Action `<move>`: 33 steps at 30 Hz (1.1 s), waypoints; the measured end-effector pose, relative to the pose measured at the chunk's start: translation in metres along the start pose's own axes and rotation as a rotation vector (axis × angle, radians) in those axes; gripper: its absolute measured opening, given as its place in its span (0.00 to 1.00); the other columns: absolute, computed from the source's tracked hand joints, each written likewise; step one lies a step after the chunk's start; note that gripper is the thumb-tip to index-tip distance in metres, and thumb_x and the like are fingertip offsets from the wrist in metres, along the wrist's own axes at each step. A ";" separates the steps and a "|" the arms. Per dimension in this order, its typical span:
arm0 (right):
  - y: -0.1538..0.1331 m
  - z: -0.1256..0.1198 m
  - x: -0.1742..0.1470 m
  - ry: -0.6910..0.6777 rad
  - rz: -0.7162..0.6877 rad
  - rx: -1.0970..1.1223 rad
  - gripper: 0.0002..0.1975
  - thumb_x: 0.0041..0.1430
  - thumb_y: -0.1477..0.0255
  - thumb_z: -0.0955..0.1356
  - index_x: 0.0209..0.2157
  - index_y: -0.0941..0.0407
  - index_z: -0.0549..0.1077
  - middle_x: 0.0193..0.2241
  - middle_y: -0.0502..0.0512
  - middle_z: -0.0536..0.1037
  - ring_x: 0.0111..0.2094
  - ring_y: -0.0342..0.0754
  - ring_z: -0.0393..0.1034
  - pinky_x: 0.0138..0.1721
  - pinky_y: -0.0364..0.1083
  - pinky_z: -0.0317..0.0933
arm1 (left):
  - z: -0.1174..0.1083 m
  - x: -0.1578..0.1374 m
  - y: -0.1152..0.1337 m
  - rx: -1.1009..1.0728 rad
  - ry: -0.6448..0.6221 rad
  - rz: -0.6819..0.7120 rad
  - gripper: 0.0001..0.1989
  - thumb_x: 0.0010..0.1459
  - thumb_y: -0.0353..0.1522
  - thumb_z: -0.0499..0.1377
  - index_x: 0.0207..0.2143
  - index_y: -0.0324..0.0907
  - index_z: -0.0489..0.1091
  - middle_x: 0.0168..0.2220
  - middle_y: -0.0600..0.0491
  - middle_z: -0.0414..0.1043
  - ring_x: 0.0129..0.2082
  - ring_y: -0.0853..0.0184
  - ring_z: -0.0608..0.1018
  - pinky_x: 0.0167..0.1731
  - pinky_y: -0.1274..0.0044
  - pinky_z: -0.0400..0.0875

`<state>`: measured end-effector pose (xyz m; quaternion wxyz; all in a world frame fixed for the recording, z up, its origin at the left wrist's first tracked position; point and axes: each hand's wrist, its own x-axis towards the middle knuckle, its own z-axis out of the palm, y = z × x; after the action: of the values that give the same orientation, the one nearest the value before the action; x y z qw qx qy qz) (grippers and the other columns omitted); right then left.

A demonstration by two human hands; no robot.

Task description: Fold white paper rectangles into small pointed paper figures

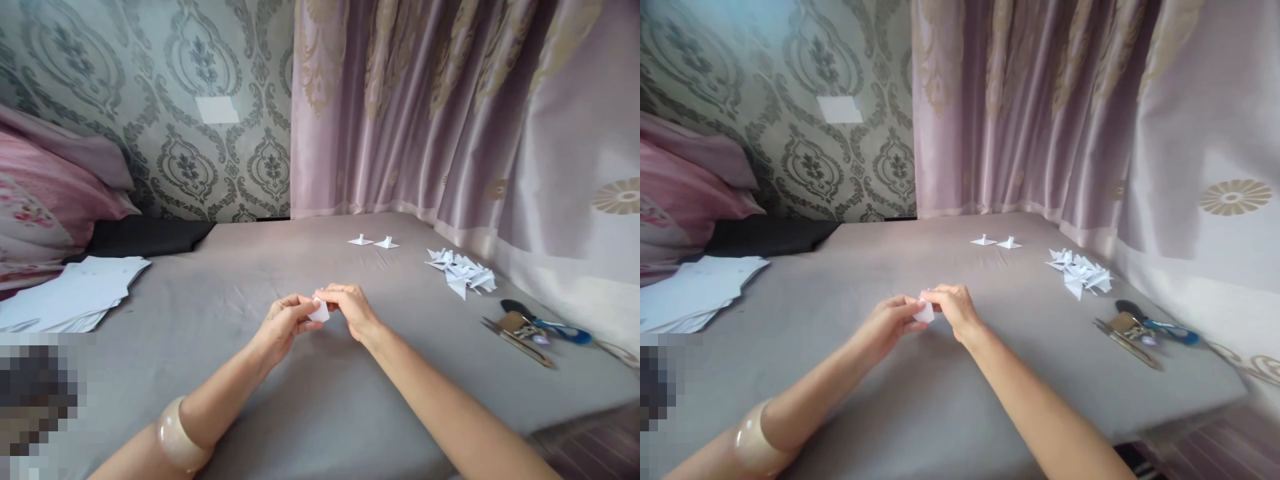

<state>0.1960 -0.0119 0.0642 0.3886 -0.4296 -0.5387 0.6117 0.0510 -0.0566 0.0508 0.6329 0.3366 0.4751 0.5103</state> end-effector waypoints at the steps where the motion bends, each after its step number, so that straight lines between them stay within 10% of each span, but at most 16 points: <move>1: -0.001 -0.001 0.003 -0.007 0.016 0.005 0.12 0.42 0.64 0.73 0.17 0.58 0.74 0.17 0.47 0.68 0.24 0.41 0.60 0.30 0.44 0.54 | -0.001 0.003 0.001 -0.008 -0.018 -0.007 0.12 0.46 0.35 0.70 0.23 0.37 0.70 0.29 0.51 0.74 0.31 0.69 0.76 0.34 0.77 0.76; 33: 0.031 0.002 0.047 -0.094 0.058 -0.059 0.17 0.41 0.59 0.76 0.26 0.59 0.79 0.17 0.46 0.68 0.20 0.38 0.55 0.23 0.41 0.50 | -0.046 0.041 0.009 0.179 -0.002 0.002 0.12 0.44 0.36 0.70 0.29 0.37 0.75 0.24 0.53 0.73 0.23 0.74 0.72 0.25 0.82 0.64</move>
<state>0.1779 0.0279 0.0287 0.3321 -0.4271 -0.5613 0.6263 0.0056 -0.0173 0.0336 0.6003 0.3926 0.5180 0.4660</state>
